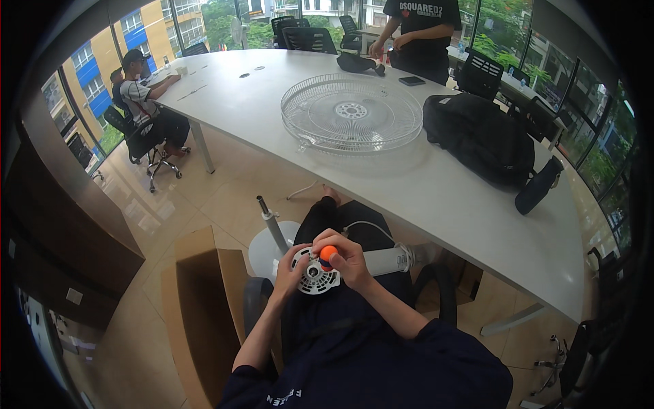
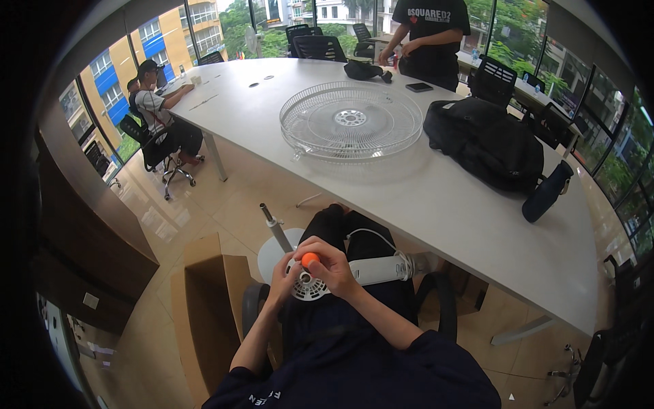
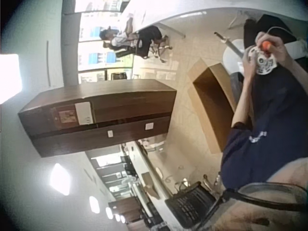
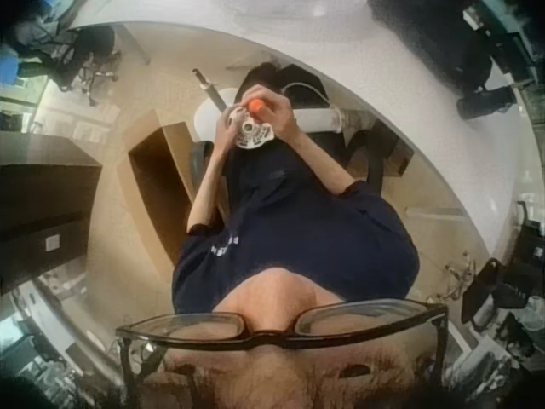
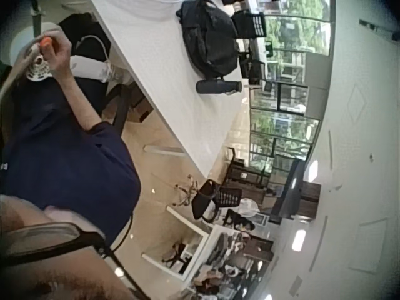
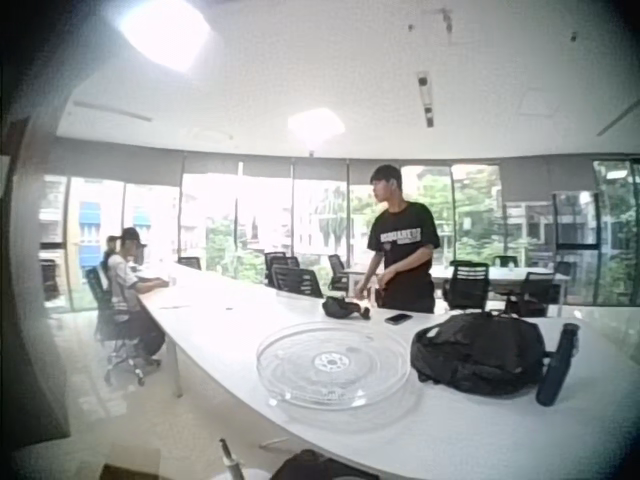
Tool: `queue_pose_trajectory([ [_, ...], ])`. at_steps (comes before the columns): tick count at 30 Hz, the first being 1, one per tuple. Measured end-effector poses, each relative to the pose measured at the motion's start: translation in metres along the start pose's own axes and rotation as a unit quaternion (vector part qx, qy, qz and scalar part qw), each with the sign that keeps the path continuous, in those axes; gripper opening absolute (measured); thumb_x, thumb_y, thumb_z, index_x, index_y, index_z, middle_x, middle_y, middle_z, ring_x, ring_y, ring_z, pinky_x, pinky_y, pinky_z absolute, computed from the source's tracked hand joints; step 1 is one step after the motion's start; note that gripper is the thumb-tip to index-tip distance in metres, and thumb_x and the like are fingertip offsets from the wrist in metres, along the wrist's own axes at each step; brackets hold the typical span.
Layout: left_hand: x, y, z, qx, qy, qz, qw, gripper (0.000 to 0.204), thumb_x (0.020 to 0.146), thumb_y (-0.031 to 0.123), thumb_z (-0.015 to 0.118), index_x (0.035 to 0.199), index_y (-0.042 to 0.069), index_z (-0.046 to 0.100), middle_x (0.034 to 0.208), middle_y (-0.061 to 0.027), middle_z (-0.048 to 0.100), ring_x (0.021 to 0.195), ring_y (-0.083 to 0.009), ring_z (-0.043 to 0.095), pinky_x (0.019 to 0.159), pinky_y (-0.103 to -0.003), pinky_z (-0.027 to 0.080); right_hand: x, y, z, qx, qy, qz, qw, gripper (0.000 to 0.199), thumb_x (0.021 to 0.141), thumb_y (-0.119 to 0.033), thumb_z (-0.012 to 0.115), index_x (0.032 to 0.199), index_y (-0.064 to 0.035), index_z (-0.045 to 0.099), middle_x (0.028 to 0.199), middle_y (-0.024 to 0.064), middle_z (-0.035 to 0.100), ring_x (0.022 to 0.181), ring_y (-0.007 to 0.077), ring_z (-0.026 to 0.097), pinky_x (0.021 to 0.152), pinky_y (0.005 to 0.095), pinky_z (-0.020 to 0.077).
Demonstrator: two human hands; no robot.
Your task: The person sets aside a fan grill, unscrews the fasteners on a fan motor assembly using a screwdriver, and removes the motor cover, placing it and the screwdriver onto the table.
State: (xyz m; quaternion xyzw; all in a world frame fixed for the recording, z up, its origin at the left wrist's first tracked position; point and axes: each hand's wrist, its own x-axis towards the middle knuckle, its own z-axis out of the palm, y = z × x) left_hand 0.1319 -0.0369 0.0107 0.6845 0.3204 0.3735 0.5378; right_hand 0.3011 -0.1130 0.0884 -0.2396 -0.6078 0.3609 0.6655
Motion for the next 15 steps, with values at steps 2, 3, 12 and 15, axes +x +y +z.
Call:
queue_pose_trajectory([
  [2,-0.001,-0.002,-0.001,0.014,0.012,0.000,1.000,0.037,0.098,0.022,0.062,0.129,0.002,0.063,0.114,-0.0118,0.071,0.106,-0.0174,0.066,0.094,-0.033,0.051,0.003,-0.011,0.007,0.031,0.003,0.043,0.999,0.046,0.106,-0.041,0.055,0.127,-0.0001,0.059,0.105,0.0077,0.058,0.097,0.0139,0.056,0.088,0.0276,0.0457],
  [3,-0.002,0.000,0.000,0.014,0.010,-0.009,1.000,0.037,0.098,0.022,0.062,0.129,0.002,0.063,0.114,-0.0118,0.071,0.106,-0.0174,0.066,0.094,-0.033,0.051,0.003,-0.015,0.008,0.055,0.006,0.077,0.996,0.048,0.107,-0.043,0.051,0.127,0.0006,0.058,0.103,0.0073,0.058,0.096,0.0138,0.056,0.089,0.0282,0.0453],
  [12,0.004,0.005,0.001,0.006,0.000,0.013,1.000,0.036,0.097,0.021,0.064,0.127,0.002,0.064,0.111,-0.0114,0.072,0.100,-0.0170,0.068,0.089,-0.031,0.054,0.002,0.004,-0.002,0.073,-0.016,0.002,0.997,0.041,0.101,-0.033,0.066,0.123,-0.0055,0.045,0.103,0.0091,0.057,0.093,0.0119,0.054,0.085,0.0258,0.0442],
  [15,0.001,0.010,0.001,0.010,-0.001,0.013,1.000,0.036,0.097,0.021,0.064,0.127,0.001,0.064,0.111,-0.0114,0.072,0.101,-0.0171,0.068,0.090,-0.032,0.053,0.005,-0.005,-0.001,0.017,-0.013,0.005,1.000,0.036,0.104,-0.034,0.060,0.121,-0.0028,0.056,0.104,0.0089,0.057,0.095,0.0131,0.055,0.086,0.0256,0.0439],
])
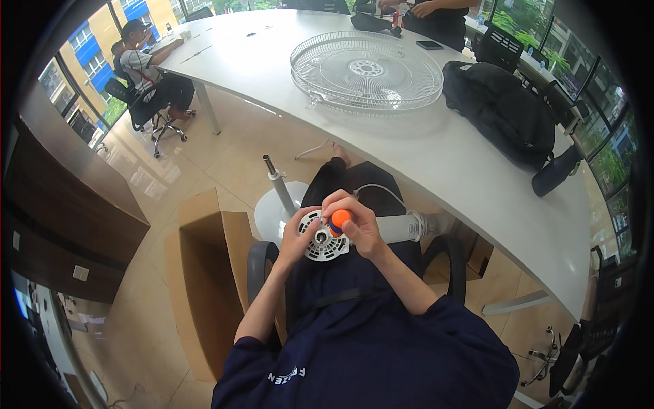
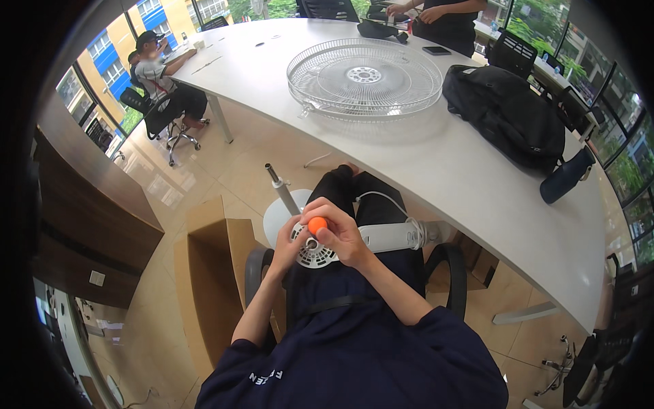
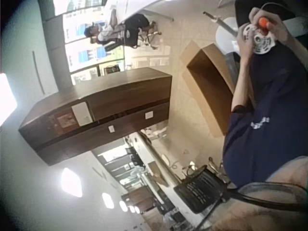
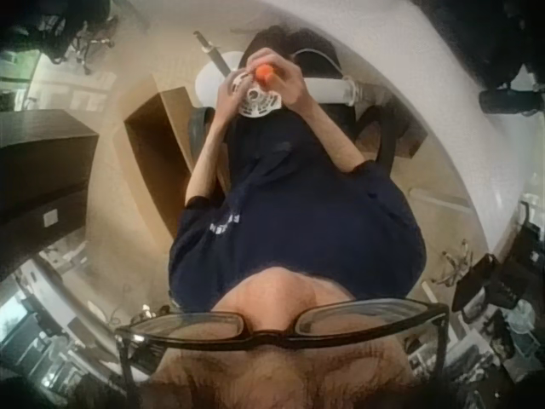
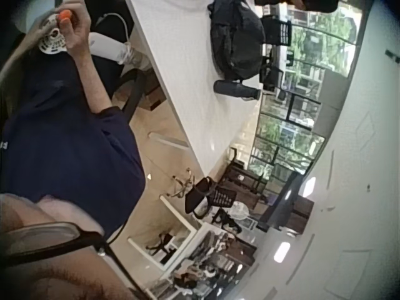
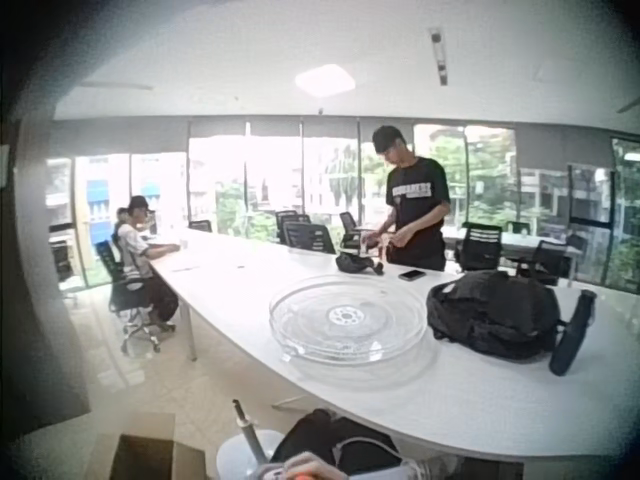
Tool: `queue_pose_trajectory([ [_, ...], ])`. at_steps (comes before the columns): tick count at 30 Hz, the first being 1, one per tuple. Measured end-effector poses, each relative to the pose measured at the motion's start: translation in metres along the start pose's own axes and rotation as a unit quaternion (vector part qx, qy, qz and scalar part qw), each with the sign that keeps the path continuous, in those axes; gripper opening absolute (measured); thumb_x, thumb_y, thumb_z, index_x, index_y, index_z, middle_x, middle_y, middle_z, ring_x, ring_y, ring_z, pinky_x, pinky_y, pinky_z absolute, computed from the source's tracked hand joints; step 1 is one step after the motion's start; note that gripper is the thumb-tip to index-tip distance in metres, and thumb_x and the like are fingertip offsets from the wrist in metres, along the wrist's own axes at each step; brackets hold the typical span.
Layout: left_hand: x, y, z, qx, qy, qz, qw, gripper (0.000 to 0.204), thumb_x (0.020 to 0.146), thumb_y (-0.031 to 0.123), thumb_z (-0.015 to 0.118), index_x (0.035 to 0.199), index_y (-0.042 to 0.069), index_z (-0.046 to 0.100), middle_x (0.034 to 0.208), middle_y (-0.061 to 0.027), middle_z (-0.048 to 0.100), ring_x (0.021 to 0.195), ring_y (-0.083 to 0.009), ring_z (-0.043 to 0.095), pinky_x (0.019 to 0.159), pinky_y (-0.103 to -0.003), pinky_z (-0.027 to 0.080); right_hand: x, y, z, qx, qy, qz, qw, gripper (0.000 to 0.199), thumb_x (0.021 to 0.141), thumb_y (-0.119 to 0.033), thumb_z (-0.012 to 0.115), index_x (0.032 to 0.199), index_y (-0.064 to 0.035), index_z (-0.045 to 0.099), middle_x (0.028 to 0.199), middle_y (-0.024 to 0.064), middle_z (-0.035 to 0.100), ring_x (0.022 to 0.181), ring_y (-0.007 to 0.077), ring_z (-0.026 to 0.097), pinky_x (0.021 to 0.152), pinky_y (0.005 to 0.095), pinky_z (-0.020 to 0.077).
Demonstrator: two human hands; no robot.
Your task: The person sets aside a fan grill, unscrews the fasteners on a fan motor assembly using a screwdriver, and removes the motor cover, placing it and the screwdriver onto the table.
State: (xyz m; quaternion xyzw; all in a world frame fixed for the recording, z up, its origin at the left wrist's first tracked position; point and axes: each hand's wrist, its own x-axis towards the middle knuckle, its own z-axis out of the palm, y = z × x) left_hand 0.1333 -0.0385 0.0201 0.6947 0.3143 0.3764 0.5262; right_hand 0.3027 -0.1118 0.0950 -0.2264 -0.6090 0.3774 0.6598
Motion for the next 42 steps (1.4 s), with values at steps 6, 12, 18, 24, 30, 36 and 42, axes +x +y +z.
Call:
queue_pose_trajectory([
  [6,-0.001,-0.007,0.000,0.008,0.007,0.020,1.000,0.037,0.097,0.021,0.064,0.128,0.001,0.064,0.111,-0.0111,0.072,0.101,-0.0169,0.068,0.089,-0.031,0.053,-0.005,0.001,0.002,0.063,0.003,0.057,0.996,0.037,0.103,-0.033,0.059,0.122,-0.0014,0.056,0.106,0.0087,0.056,0.094,0.0135,0.055,0.086,0.0289,0.0449],
  [12,0.001,-0.002,0.000,0.006,0.001,0.006,1.000,0.037,0.098,0.023,0.064,0.128,0.001,0.064,0.112,-0.0119,0.072,0.101,-0.0174,0.069,0.089,-0.032,0.054,-0.004,0.007,0.004,-0.035,0.051,-0.005,0.998,0.044,0.082,-0.009,0.084,0.108,-0.0065,0.048,0.108,0.0072,0.055,0.096,0.0134,0.056,0.090,0.0298,0.0463],
  [18,0.002,-0.007,-0.001,-0.009,-0.004,0.004,1.000,0.039,0.099,0.024,0.064,0.130,0.001,0.063,0.113,-0.0127,0.072,0.102,-0.0179,0.069,0.090,-0.032,0.053,0.003,-0.011,-0.005,-0.255,0.030,-0.061,0.964,0.044,0.077,-0.010,0.084,0.118,-0.0005,0.072,0.105,0.0087,0.061,0.090,0.0192,0.063,0.075,0.0294,0.0532],
  [24,0.002,-0.008,0.000,-0.024,-0.005,-0.006,1.000,0.039,0.099,0.024,0.064,0.130,0.001,0.062,0.114,-0.0120,0.072,0.102,-0.0175,0.069,0.090,-0.032,0.053,0.002,-0.022,-0.005,-0.322,0.044,-0.050,0.945,0.050,0.080,-0.008,0.080,0.127,0.0029,0.065,0.095,0.0121,0.068,0.076,0.0186,0.065,0.068,0.0276,0.0523],
  [30,0.001,-0.007,0.000,-0.024,-0.011,-0.026,0.999,0.039,0.098,0.024,0.064,0.130,0.002,0.063,0.115,-0.0127,0.071,0.103,-0.0173,0.068,0.091,-0.032,0.053,0.003,-0.026,-0.012,-0.344,0.034,-0.108,0.932,0.051,0.082,-0.008,0.077,0.129,0.0053,0.063,0.097,0.0147,0.071,0.075,0.0226,0.065,0.067,0.0299,0.0526],
  [36,0.002,-0.008,0.000,-0.022,-0.008,-0.011,1.000,0.040,0.098,0.026,0.064,0.130,0.002,0.063,0.114,-0.0127,0.071,0.103,-0.0175,0.068,0.091,-0.032,0.053,0.002,-0.024,-0.016,-0.322,0.019,-0.093,0.942,0.048,0.080,-0.006,0.075,0.126,0.0041,0.064,0.098,0.0157,0.071,0.079,0.0243,0.065,0.072,0.0318,0.0534],
  [42,0.002,-0.009,0.000,-0.029,-0.011,-0.016,0.999,0.040,0.098,0.025,0.064,0.130,0.002,0.063,0.113,-0.0121,0.071,0.102,-0.0171,0.068,0.090,-0.032,0.053,-0.004,-0.017,-0.020,-0.165,-0.020,-0.028,0.986,0.037,0.075,-0.004,0.070,0.110,-0.0009,0.059,0.098,0.0129,0.065,0.088,0.0209,0.062,0.081,0.0344,0.0514],
])
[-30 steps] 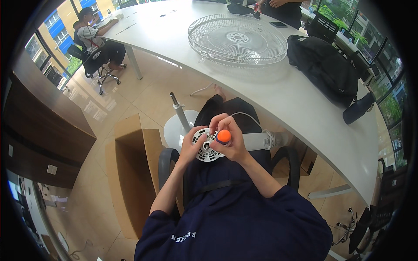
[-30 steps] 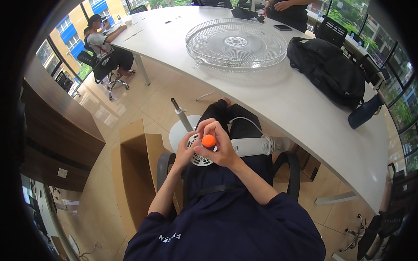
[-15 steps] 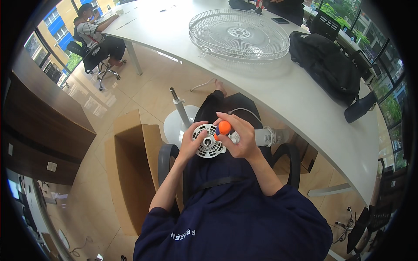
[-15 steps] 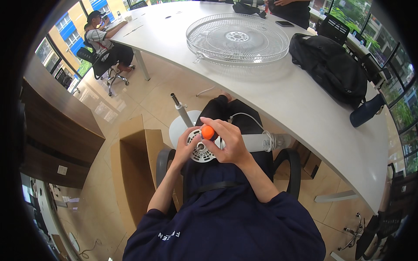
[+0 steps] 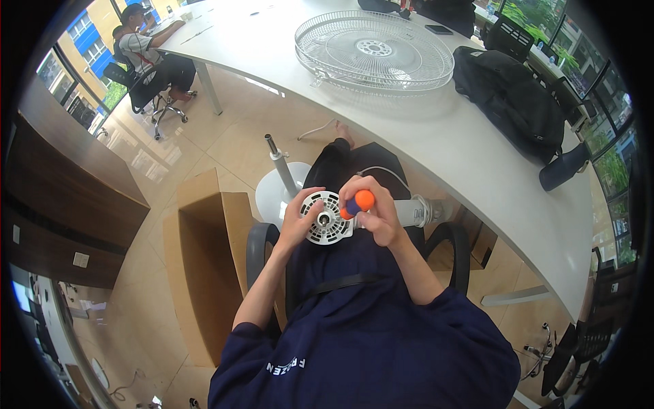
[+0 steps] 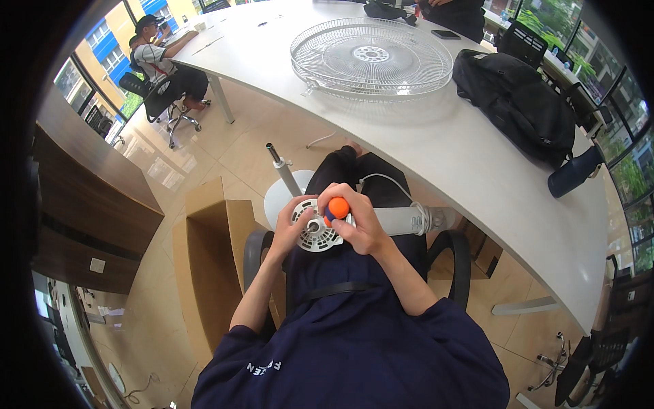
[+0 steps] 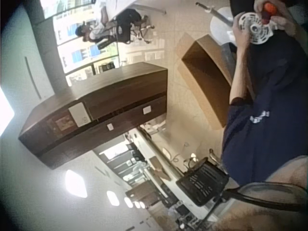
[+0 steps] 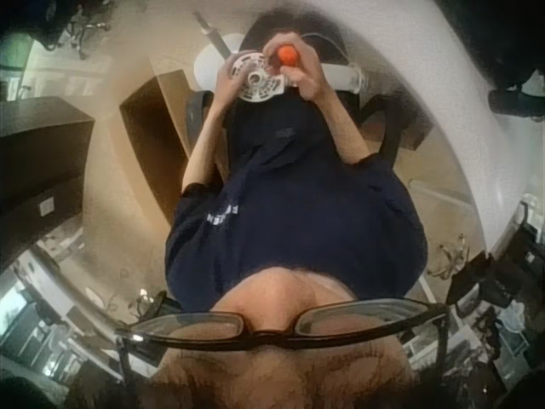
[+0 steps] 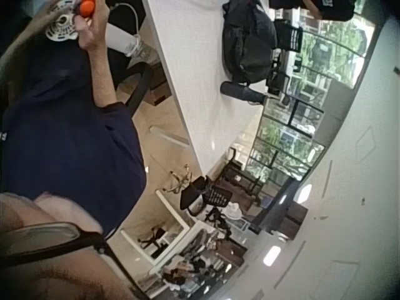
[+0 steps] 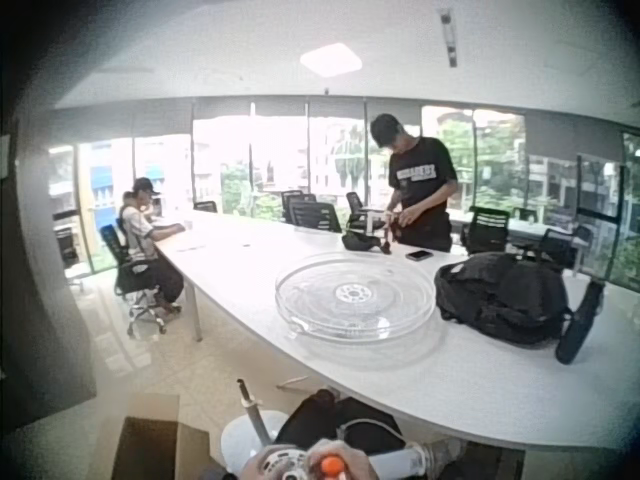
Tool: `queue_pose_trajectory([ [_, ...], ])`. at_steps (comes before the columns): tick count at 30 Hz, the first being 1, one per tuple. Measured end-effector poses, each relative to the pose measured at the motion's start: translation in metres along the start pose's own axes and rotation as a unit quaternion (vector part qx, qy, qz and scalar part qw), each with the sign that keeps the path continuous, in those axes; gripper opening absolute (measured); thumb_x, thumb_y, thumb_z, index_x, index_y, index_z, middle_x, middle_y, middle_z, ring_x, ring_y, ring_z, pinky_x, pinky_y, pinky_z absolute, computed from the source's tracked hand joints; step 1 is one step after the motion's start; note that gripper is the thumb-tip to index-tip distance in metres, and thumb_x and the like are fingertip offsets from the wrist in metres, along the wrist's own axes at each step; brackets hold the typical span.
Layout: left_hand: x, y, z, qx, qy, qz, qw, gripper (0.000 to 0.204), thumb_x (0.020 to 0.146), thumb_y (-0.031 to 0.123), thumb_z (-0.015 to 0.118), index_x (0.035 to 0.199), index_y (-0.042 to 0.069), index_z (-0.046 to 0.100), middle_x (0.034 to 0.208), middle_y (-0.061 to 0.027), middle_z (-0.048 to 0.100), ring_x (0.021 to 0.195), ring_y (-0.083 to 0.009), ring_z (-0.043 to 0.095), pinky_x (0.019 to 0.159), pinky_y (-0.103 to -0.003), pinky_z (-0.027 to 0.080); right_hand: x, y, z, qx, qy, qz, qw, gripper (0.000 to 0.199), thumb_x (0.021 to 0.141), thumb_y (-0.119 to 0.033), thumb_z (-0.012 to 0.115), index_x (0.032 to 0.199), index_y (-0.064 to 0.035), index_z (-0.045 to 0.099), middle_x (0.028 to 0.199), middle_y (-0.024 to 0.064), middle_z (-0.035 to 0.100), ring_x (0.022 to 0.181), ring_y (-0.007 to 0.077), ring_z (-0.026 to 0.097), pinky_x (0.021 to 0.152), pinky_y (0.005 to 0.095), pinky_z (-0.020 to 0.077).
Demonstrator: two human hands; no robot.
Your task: The person sets aside a fan grill, unscrews the fasteners on a fan motor assembly using a screwdriver, and removes the motor cover, placing it and the screwdriver onto the table.
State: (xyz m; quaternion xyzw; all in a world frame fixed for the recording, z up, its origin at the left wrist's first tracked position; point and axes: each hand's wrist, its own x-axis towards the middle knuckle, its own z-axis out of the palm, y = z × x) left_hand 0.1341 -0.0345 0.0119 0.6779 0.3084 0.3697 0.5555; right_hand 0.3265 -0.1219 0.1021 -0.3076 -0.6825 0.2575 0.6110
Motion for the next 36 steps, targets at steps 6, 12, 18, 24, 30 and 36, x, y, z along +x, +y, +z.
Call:
queue_pose_trajectory([
  [6,-0.001,0.001,0.000,-0.002,0.000,-0.002,1.000,0.040,0.098,0.025,0.065,0.130,0.001,0.063,0.111,-0.0125,0.072,0.100,-0.0168,0.068,0.089,-0.032,0.053,-0.007,0.003,0.012,0.260,0.014,0.108,0.959,0.042,0.089,-0.026,0.078,0.107,-0.0078,0.045,0.097,0.0069,0.057,0.085,0.0143,0.055,0.082,0.0312,0.0481],
  [12,0.001,-0.002,-0.001,0.021,0.004,0.032,0.999,0.040,0.098,0.026,0.065,0.129,0.001,0.063,0.111,-0.0129,0.072,0.100,-0.0171,0.068,0.089,-0.032,0.053,0.002,0.006,0.000,0.159,-0.026,0.041,0.986,0.050,0.094,-0.030,0.074,0.129,0.0001,0.054,0.100,0.0092,0.059,0.086,0.0145,0.056,0.083,0.0313,0.0492],
  [18,-0.001,-0.004,-0.001,-0.002,0.000,0.003,1.000,0.040,0.098,0.026,0.065,0.129,0.001,0.063,0.112,-0.0124,0.072,0.101,-0.0166,0.068,0.089,-0.032,0.053,0.004,-0.007,-0.007,0.337,-0.009,0.174,0.925,0.043,0.093,-0.016,0.070,0.128,0.0038,0.056,0.098,0.0085,0.061,0.086,0.0137,0.058,0.080,0.0293,0.0486],
  [24,0.000,0.000,0.000,-0.003,0.002,0.004,1.000,0.040,0.098,0.025,0.065,0.129,0.001,0.063,0.109,-0.0111,0.073,0.099,-0.0156,0.069,0.088,-0.031,0.053,-0.003,0.009,-0.004,0.291,0.082,0.051,0.952,0.013,0.094,-0.005,0.064,0.095,-0.0030,0.051,0.082,0.0088,0.056,0.070,0.0114,0.053,0.066,0.0269,0.0461],
  [30,0.000,0.000,0.000,-0.001,0.008,0.000,1.000,0.039,0.098,0.025,0.065,0.129,0.001,0.064,0.109,-0.0111,0.073,0.098,-0.0156,0.069,0.088,-0.031,0.053,0.013,0.013,0.000,0.315,0.118,0.013,0.942,0.013,0.094,-0.003,0.062,0.092,-0.0025,0.049,0.079,0.0090,0.056,0.066,0.0122,0.052,0.062,0.0268,0.0447],
  [36,0.000,-0.002,0.001,-0.008,0.004,0.002,1.000,0.040,0.097,0.024,0.065,0.129,0.000,0.063,0.109,-0.0116,0.073,0.098,-0.0159,0.069,0.089,-0.031,0.053,0.016,0.028,0.020,0.209,0.107,0.032,0.972,0.011,0.088,0.000,0.063,0.089,-0.0030,0.053,0.080,0.0089,0.061,0.069,0.0103,0.053,0.064,0.0245,0.0432],
])
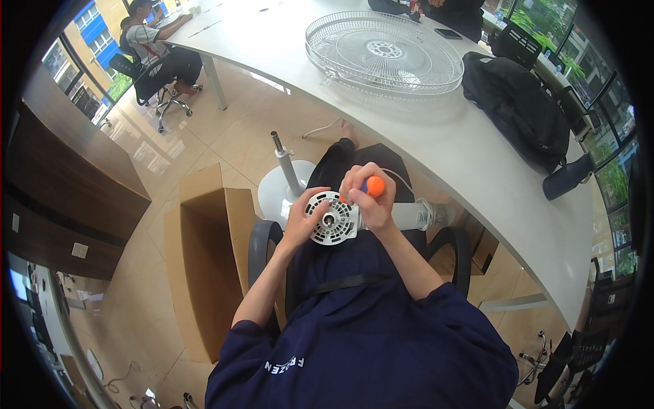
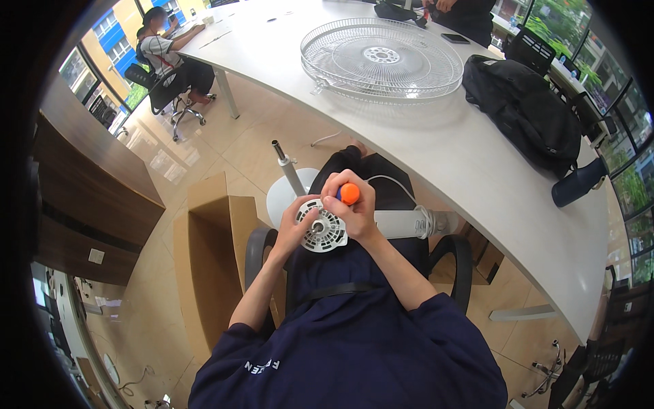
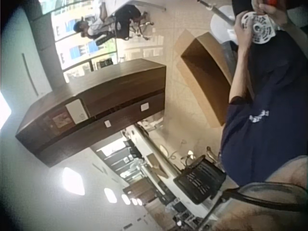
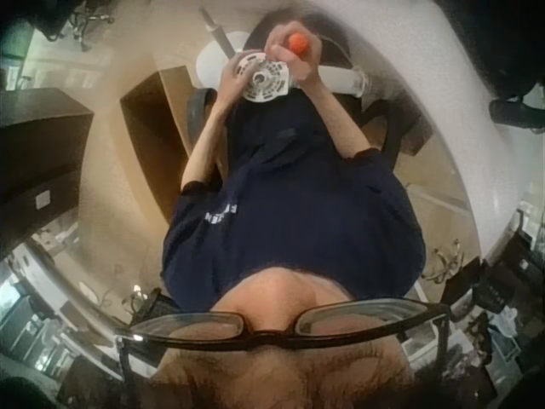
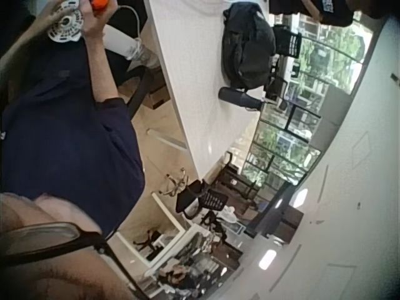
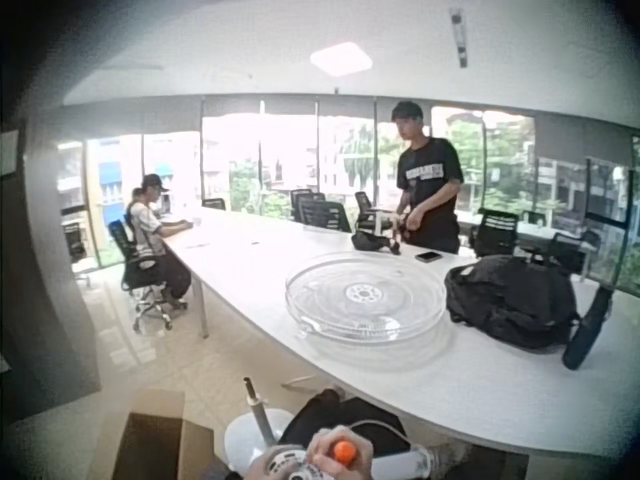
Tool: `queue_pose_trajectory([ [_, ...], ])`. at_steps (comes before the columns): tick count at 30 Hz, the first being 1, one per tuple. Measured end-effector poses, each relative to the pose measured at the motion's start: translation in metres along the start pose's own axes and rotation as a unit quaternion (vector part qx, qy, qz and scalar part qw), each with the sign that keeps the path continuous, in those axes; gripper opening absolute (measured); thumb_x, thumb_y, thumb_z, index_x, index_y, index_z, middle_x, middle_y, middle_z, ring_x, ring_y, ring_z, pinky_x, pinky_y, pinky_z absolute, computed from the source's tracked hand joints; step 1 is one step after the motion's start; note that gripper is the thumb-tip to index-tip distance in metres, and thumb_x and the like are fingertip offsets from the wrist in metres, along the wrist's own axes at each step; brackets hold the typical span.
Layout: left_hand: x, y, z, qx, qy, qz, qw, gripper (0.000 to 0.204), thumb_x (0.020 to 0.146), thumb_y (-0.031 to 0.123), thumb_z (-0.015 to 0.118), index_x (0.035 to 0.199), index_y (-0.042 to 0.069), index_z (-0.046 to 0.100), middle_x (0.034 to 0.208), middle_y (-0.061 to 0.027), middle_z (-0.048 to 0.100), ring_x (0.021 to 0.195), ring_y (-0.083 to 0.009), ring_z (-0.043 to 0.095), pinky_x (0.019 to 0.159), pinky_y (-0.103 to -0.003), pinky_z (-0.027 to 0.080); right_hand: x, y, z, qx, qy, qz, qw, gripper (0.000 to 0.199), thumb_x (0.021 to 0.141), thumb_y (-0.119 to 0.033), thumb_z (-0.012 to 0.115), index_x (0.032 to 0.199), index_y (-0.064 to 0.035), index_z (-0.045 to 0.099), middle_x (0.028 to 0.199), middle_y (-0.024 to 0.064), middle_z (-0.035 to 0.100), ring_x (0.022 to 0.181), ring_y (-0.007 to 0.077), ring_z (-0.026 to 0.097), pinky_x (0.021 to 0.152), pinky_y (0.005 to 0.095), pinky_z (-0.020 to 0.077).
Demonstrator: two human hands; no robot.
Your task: The person sets aside a fan grill, unscrews the fasteners on a fan motor assembly using a screwdriver, and removes the motor cover, placing it and the screwdriver onto the table.
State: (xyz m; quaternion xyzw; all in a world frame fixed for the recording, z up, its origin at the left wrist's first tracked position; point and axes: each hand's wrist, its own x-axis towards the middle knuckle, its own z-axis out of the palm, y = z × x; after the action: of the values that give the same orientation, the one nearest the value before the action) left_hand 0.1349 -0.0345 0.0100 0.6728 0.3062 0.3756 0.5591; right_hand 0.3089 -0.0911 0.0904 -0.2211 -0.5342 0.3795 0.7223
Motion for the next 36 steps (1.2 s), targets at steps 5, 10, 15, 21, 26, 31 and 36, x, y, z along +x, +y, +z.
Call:
queue_pose_trajectory([
  [5,-0.001,0.003,-0.001,0.002,0.009,-0.010,1.000,0.040,0.097,0.023,0.066,0.129,0.000,0.063,0.108,-0.0120,0.073,0.098,-0.0159,0.069,0.088,-0.031,0.054,0.000,0.002,0.003,-0.024,-0.004,0.006,1.000,0.012,0.085,-0.002,0.066,0.088,-0.0029,0.054,0.079,0.0080,0.062,0.070,0.0100,0.054,0.066,0.0250,0.0439],
  [10,-0.001,0.005,0.000,0.027,0.013,0.002,1.000,0.039,0.097,0.023,0.066,0.128,0.000,0.063,0.107,-0.0112,0.073,0.097,-0.0155,0.068,0.087,-0.031,0.054,0.005,-0.004,0.007,-0.080,-0.053,0.006,0.995,0.011,0.083,0.002,0.061,0.087,-0.0028,0.052,0.077,0.0098,0.058,0.067,0.0124,0.053,0.064,0.0270,0.0438],
  [15,-0.002,0.003,-0.001,0.009,0.007,-0.002,1.000,0.039,0.097,0.023,0.066,0.128,0.000,0.063,0.108,-0.0113,0.072,0.098,-0.0156,0.068,0.087,-0.031,0.054,0.005,-0.003,0.009,-0.084,-0.066,0.011,0.994,0.010,0.085,-0.005,0.066,0.086,-0.0025,0.057,0.077,0.0060,0.062,0.069,0.0109,0.056,0.066,0.0258,0.0445],
  [21,0.002,-0.009,-0.004,0.017,0.015,0.036,0.999,0.040,0.096,0.023,0.066,0.128,-0.001,0.061,0.112,-0.0126,0.071,0.106,-0.0188,0.066,0.093,-0.033,0.052,0.028,0.000,0.014,-0.060,-0.217,0.060,0.972,0.020,0.090,-0.021,0.066,0.086,-0.0033,0.058,0.075,0.0035,0.059,0.067,0.0115,0.053,0.062,0.0274,0.0415],
  [26,0.002,0.008,0.006,-0.029,0.061,-0.011,0.998,0.040,0.093,0.019,0.065,0.127,-0.002,0.061,0.115,-0.0141,0.070,0.110,-0.0210,0.066,0.096,-0.035,0.051,0.038,0.005,0.032,-0.025,-0.187,0.127,0.974,0.027,0.094,-0.028,0.065,0.087,-0.0051,0.053,0.070,0.0031,0.056,0.060,0.0106,0.052,0.057,0.0243,0.0403],
  [31,0.001,-0.015,-0.002,0.012,0.027,-0.006,1.000,0.036,0.093,0.019,0.065,0.122,-0.002,0.063,0.113,-0.0124,0.071,0.109,-0.0204,0.065,0.095,-0.034,0.051,0.038,0.004,0.021,0.056,-0.191,0.159,0.967,0.015,0.094,-0.012,0.062,0.085,-0.0034,0.053,0.072,0.0017,0.056,0.061,0.0080,0.049,0.056,0.0244,0.0399],
  [36,0.000,-0.018,-0.006,-0.007,-0.017,-0.019,1.000,0.035,0.094,0.021,0.066,0.121,-0.002,0.063,0.112,-0.0115,0.071,0.107,-0.0192,0.066,0.095,-0.033,0.050,0.047,0.012,0.009,0.086,-0.265,0.240,0.930,0.015,0.087,-0.015,0.059,0.084,-0.0025,0.051,0.066,0.0055,0.056,0.054,0.0091,0.049,0.048,0.0247,0.0367],
])
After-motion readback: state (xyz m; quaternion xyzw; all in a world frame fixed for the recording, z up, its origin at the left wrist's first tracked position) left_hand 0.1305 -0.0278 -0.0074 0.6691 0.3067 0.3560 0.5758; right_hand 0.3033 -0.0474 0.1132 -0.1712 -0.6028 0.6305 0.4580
